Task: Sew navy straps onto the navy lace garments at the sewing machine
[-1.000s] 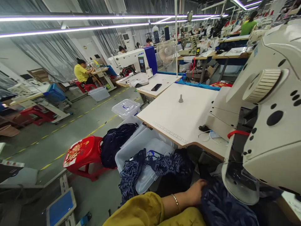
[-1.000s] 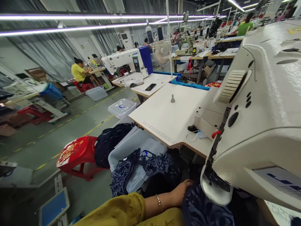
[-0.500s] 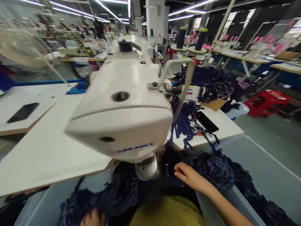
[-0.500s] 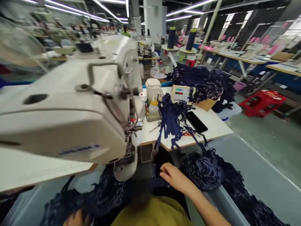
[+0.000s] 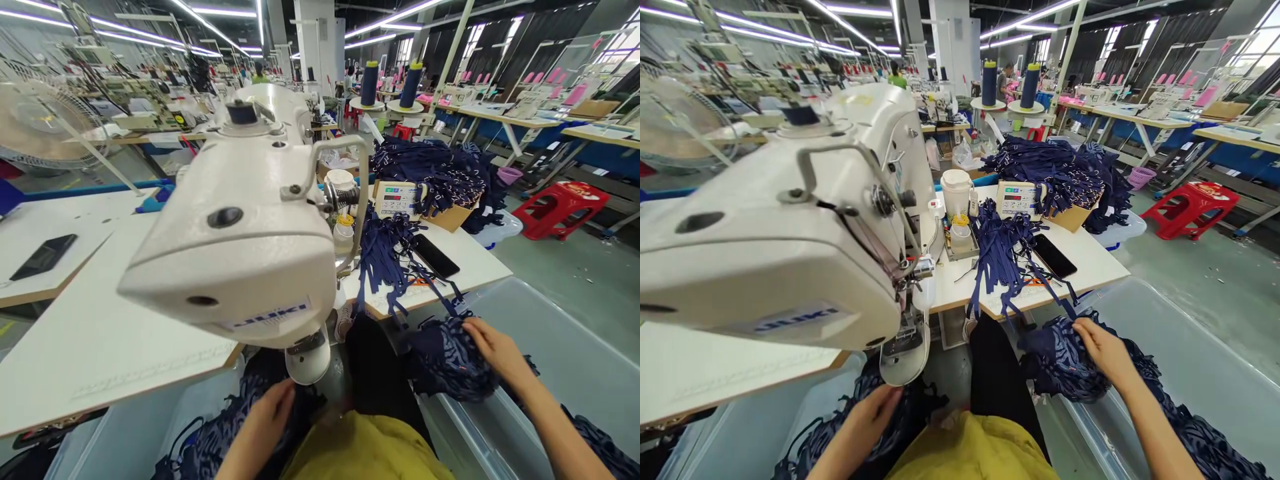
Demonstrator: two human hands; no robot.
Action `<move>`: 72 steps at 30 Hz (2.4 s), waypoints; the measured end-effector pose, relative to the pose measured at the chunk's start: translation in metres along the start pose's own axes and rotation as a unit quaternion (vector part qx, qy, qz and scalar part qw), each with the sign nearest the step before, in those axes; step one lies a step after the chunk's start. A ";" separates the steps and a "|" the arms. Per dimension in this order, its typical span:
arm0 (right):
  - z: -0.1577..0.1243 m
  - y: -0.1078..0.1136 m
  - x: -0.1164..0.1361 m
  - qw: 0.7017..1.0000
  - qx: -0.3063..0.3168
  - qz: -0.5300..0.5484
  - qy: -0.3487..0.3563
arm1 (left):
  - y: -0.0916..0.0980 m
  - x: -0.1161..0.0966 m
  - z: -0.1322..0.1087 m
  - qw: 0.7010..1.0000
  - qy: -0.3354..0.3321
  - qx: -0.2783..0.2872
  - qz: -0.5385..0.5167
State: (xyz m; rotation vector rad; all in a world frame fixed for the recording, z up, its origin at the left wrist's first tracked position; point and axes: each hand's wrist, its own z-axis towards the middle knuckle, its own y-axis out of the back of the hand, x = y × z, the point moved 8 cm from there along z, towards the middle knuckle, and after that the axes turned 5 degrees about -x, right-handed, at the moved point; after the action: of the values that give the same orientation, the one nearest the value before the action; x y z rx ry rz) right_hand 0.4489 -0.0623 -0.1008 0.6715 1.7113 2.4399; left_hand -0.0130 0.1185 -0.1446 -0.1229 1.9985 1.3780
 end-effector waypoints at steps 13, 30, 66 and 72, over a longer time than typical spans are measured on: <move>-0.007 0.035 0.247 0.939 0.212 0.245 0.116 | -0.074 -0.120 -0.012 0.704 0.145 0.168 -0.674; -0.024 -0.022 0.349 0.802 0.344 0.460 0.160 | 0.068 -0.141 -0.064 0.967 -0.202 -0.069 -0.136; 0.044 -0.025 0.286 0.911 0.105 0.385 0.102 | 0.071 -0.154 -0.059 0.864 -0.276 -0.313 0.283; 0.054 -0.019 0.305 0.905 0.081 0.380 0.173 | 0.065 -0.152 -0.060 0.847 -0.251 -0.335 0.327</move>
State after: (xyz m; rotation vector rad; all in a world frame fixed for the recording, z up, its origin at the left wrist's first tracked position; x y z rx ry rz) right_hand 0.1928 0.0884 -0.0108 1.1718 2.0954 3.0976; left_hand 0.0433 0.0500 0.0076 0.6069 1.0712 2.2150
